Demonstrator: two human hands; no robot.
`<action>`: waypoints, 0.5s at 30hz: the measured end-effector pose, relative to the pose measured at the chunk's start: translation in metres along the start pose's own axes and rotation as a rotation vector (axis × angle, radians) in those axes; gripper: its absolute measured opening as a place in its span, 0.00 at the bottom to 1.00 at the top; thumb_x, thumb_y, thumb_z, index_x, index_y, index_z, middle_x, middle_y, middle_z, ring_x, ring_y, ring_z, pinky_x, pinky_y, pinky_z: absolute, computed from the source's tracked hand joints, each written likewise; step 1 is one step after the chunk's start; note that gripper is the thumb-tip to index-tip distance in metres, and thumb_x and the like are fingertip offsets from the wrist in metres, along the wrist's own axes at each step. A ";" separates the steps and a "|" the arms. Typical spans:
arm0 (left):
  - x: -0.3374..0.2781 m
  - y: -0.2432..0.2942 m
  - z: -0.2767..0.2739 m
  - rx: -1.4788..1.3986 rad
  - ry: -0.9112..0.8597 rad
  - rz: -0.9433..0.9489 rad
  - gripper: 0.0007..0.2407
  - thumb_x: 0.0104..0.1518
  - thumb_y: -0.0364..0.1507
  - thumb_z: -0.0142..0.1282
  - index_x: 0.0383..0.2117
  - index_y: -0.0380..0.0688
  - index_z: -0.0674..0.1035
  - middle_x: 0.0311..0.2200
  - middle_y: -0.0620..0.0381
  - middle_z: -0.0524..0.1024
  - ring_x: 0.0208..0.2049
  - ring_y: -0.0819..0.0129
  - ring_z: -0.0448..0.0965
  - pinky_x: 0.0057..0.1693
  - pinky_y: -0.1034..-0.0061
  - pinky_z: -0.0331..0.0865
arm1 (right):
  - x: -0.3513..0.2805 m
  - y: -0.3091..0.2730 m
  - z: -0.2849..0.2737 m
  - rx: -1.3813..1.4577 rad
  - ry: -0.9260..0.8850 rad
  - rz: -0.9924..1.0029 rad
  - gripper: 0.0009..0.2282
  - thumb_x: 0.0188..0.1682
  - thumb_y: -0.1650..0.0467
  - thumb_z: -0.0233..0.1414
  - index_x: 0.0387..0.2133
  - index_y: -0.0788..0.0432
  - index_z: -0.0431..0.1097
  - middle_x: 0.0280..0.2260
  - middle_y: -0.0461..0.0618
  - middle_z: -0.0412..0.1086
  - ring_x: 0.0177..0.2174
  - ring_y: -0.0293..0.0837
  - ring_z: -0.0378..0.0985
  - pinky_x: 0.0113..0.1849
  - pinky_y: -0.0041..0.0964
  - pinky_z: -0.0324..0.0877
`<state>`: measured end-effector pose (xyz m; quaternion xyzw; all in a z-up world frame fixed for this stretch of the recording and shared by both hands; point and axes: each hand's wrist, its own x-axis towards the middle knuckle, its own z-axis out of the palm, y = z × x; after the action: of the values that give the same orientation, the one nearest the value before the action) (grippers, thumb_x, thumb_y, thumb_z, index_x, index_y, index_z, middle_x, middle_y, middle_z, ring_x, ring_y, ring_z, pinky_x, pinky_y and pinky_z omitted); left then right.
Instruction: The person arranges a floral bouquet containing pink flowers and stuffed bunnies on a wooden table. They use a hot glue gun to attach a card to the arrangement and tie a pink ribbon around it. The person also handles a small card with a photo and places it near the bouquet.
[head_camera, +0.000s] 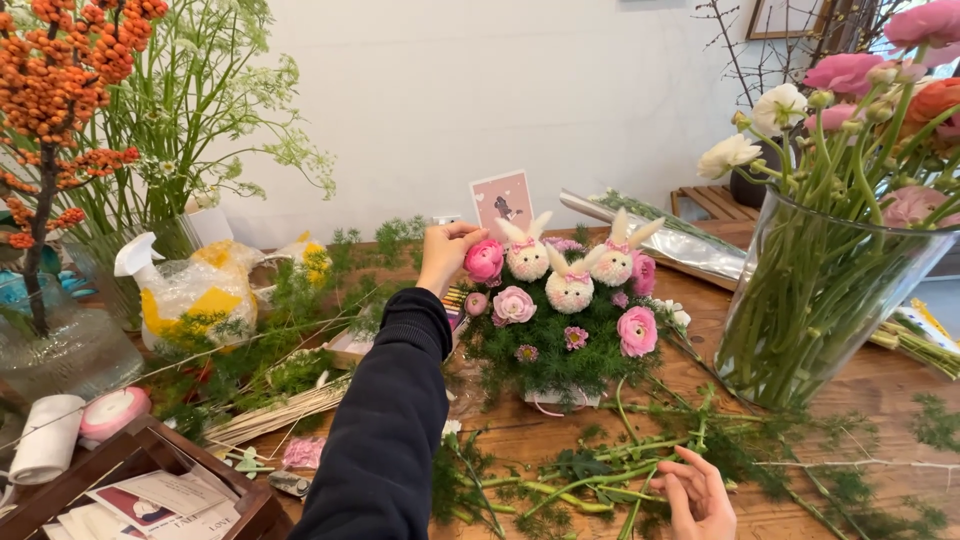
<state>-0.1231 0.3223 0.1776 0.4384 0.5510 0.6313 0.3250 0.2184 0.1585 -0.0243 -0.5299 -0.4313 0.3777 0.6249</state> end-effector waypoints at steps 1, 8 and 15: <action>0.001 0.000 0.000 0.000 -0.001 0.002 0.03 0.56 0.27 0.62 0.29 0.43 0.84 0.33 0.52 0.82 0.39 0.58 0.84 0.32 0.68 0.80 | 0.002 0.003 -0.001 0.001 0.001 -0.001 0.14 0.53 0.80 0.48 0.53 0.68 0.68 0.38 0.62 0.75 0.33 0.54 0.79 0.41 0.42 0.76; 0.004 -0.002 -0.001 0.072 -0.006 0.049 0.04 0.57 0.28 0.61 0.30 0.43 0.84 0.33 0.52 0.82 0.38 0.60 0.83 0.35 0.70 0.78 | 0.005 0.011 -0.002 0.000 -0.003 -0.028 0.14 0.53 0.80 0.48 0.53 0.68 0.68 0.37 0.61 0.76 0.33 0.52 0.80 0.40 0.40 0.75; 0.013 -0.014 -0.001 0.100 -0.006 0.080 0.04 0.56 0.28 0.63 0.28 0.43 0.85 0.33 0.54 0.83 0.39 0.64 0.82 0.42 0.72 0.78 | 0.004 0.010 -0.002 0.010 -0.011 -0.010 0.14 0.53 0.80 0.48 0.53 0.68 0.68 0.38 0.62 0.75 0.33 0.53 0.79 0.40 0.42 0.76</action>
<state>-0.1302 0.3363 0.1663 0.4777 0.5629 0.6143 0.2787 0.2220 0.1631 -0.0335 -0.5225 -0.4354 0.3797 0.6271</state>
